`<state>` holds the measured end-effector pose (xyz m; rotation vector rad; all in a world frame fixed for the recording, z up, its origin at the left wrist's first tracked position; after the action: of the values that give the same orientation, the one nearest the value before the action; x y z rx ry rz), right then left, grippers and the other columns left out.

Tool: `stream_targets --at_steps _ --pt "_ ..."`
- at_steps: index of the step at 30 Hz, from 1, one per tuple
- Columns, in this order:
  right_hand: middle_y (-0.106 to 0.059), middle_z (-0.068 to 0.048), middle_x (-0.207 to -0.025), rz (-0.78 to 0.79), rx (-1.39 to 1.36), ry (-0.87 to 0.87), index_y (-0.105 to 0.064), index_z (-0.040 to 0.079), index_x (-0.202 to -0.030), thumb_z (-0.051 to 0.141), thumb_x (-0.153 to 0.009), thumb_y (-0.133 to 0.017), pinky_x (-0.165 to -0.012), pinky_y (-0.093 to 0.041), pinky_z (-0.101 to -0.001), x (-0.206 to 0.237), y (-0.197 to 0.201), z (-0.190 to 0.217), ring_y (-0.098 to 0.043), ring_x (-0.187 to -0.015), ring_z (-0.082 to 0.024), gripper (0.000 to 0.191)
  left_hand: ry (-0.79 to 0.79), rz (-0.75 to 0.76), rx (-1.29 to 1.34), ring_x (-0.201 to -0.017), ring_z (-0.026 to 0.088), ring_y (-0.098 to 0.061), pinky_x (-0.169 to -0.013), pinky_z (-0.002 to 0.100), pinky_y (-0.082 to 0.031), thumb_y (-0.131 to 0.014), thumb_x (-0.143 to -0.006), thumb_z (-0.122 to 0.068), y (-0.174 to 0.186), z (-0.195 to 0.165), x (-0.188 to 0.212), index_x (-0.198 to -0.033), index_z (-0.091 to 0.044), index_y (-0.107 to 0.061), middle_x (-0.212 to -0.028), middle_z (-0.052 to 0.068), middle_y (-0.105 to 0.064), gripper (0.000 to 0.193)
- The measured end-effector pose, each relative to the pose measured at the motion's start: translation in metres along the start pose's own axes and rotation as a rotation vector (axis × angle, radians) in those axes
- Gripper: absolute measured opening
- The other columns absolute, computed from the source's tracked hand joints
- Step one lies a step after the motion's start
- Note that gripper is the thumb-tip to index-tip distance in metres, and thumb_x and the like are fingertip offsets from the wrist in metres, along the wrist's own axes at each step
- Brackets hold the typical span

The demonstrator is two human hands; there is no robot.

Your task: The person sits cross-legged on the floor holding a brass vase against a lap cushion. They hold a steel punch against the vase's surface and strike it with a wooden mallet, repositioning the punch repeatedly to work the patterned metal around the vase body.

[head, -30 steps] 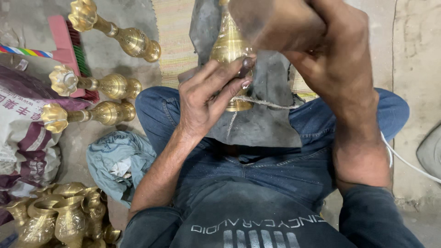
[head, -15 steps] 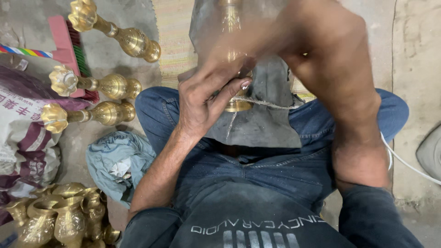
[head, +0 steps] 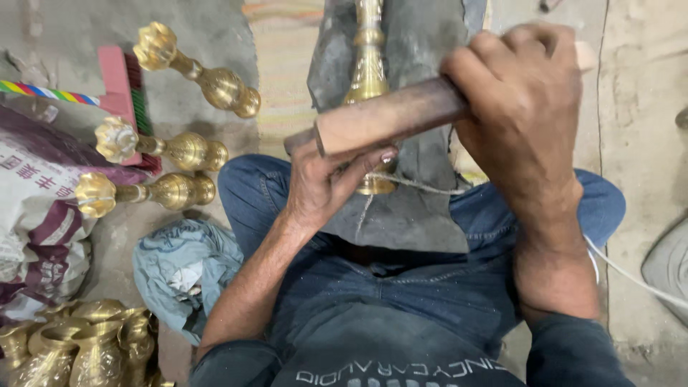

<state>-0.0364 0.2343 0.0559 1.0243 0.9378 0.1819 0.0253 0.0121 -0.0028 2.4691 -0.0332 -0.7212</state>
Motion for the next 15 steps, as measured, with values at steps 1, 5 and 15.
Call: stream_targets --at_steps 1,5,15 --pt "-0.061 -0.013 -0.094 -0.044 -0.023 -0.018 -0.059 0.004 -0.104 -0.001 -0.088 -0.080 -0.083 -0.047 -0.0471 0.000 0.001 0.000 -0.060 -0.091 -0.034 0.027 0.025 0.012 0.007 -0.098 0.021 -0.076 -0.083 0.034 -0.061 -0.085 -0.093 -0.010 -0.001 0.001 0.001 -0.118 -0.008 -0.076 -0.111 0.008 -0.075 0.026" --pt "-0.060 -0.013 -0.098 -0.039 -0.169 -0.042 -0.057 0.003 -0.107 0.001 -0.088 -0.078 -0.082 -0.048 -0.0441 -0.006 0.004 0.006 -0.060 -0.095 -0.034 0.029 0.082 0.022 0.044 -0.100 0.022 -0.077 -0.083 0.033 -0.062 -0.084 -0.093 -0.011 -0.004 0.006 0.004 -0.119 -0.006 -0.075 -0.114 0.010 -0.075 0.027" --pt "-0.065 -0.010 -0.088 -0.028 -0.012 -0.149 -0.060 0.005 -0.098 0.003 -0.075 -0.083 -0.076 -0.050 -0.0419 -0.022 0.018 0.021 -0.067 -0.085 -0.029 0.033 0.048 0.045 0.016 -0.093 0.019 -0.076 -0.080 0.033 -0.060 -0.083 -0.093 -0.015 -0.003 0.004 0.002 -0.122 -0.012 -0.075 -0.105 0.006 -0.075 0.030"
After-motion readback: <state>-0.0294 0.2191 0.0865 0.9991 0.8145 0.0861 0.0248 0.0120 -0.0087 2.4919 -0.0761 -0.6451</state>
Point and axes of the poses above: each hand's wrist, its own x-axis away from the middle knuckle, its own y-axis out of the back of the hand, z = x × y, the point moved 2 cm from there along -x, towards the middle knuckle
